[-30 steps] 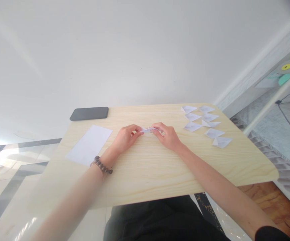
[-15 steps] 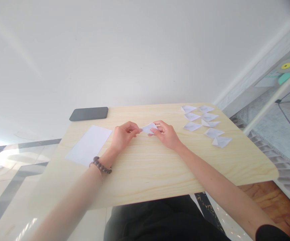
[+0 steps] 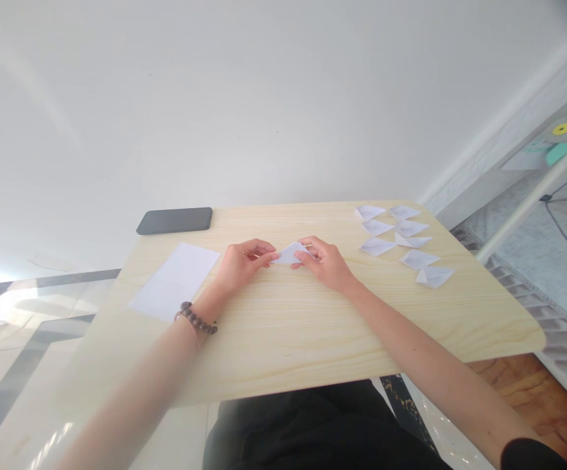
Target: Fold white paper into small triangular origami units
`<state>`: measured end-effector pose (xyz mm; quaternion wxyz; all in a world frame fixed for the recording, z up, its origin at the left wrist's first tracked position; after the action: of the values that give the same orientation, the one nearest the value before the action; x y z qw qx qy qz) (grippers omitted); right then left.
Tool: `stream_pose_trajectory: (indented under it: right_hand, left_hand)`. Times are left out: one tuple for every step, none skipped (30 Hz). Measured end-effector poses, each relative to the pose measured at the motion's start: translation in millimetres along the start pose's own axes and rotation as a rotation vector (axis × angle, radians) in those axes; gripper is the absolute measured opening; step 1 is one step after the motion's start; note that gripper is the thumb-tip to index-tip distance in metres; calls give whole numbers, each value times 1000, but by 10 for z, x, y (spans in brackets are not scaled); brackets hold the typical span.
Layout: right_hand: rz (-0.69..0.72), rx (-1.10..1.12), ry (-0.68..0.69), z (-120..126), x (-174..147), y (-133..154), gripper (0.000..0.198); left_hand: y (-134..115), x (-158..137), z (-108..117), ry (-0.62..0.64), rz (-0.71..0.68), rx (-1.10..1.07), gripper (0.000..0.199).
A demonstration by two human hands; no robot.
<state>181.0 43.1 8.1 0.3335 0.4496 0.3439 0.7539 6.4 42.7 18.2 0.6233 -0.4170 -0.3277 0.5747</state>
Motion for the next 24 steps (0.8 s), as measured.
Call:
stream_pose_trajectory:
  right_hand:
    - [13, -33, 12, 4, -1, 9, 28]
    - [25, -63, 24, 9, -3, 21, 27]
    - [37, -88, 37, 13, -4, 33, 26]
    - [47, -106, 51, 15, -4, 45, 24]
    - [54, -117, 65, 15, -5, 55, 24]
    - [58, -121, 78, 14, -5, 61, 23]
    - [59, -120, 86, 12, -6, 64, 23]
    - [56, -117, 90, 9, -6, 62, 23]
    - [51, -114, 90, 6, -7, 55, 23]
    - [43, -111, 88, 3, -8, 45, 23]
    - [34, -108, 85, 0, -8, 31, 24]
    - [23, -104, 78, -2, -7, 17, 26]
    - [11, -96, 71, -4, -6, 3, 27]
    - [-1, -83, 62, -3, -3, -10, 29]
    - [-13, -65, 51, 0, 1, -20, 31]
    - [-25, -43, 40, 5, 5, -27, 34]
    - [-37, -18, 29, 12, 9, -31, 36]
    - [-50, 8, 21, 19, 13, -33, 37]
    - [-63, 34, 16, 25, 16, -34, 39]
    - [-75, 59, 13, 31, 18, -35, 40]
    - [-84, 79, 11, 36, 19, -36, 39]
    - [-90, 90, 11, 40, 20, -37, 38]
    - [-91, 91, 15, 43, 21, -38, 37]
    - [-89, 84, 21, 45, 21, -40, 37]
  left_hand:
    - [13, 4, -11, 22, 19, -2, 36]
    - [19, 2, -25, 46, 29, 18, 37]
    - [15, -5, -38, 67, 28, 57, 36]
    - [3, -15, -51, 86, 15, 107, 35]
    - [-12, -26, -61, 96, -6, 157, 33]
    - [-29, -35, -69, 100, -29, 201, 33]
    - [-45, -40, -75, 97, -52, 236, 33]
    - [-59, -40, -77, 86, -71, 260, 32]
    - [-69, -36, -78, 73, -85, 275, 32]
    - [-77, -30, -81, 64, -96, 287, 32]
    - [-81, -22, -85, 57, -103, 297, 31]
    - [-83, -14, -88, 53, -107, 304, 31]
    - [-82, -7, -89, 49, -107, 306, 31]
    - [-77, 0, -87, 45, -102, 303, 31]
    - [-67, 6, -80, 40, -90, 296, 31]
    - [-52, 11, -69, 32, -73, 284, 32]
    - [-33, 16, -55, 23, -53, 271, 32]
    - [-13, 21, -39, 15, -33, 258, 33]
    - [7, 25, -24, 9, -14, 247, 35]
    - [25, 28, -10, 6, 0, 239, 36]
    - [41, 31, 1, 9, 11, 231, 36]
    - [53, 32, 7, 20, 19, 221, 37]
    - [62, 32, 8, 39, 26, 209, 37]
    - [67, 30, 5, 65, 32, 197, 38]
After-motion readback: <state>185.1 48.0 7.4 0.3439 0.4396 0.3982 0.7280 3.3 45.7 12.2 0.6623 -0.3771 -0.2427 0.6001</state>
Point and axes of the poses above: each hand's wrist, its own x-axis towards the middle knuckle, its own z-axis out of the back of the hand, y = z × x, the point moved 5 cm from there along x, towards the middle knuckle, and after that the axes turned 15 degrees about z, right-handed, at the moved point
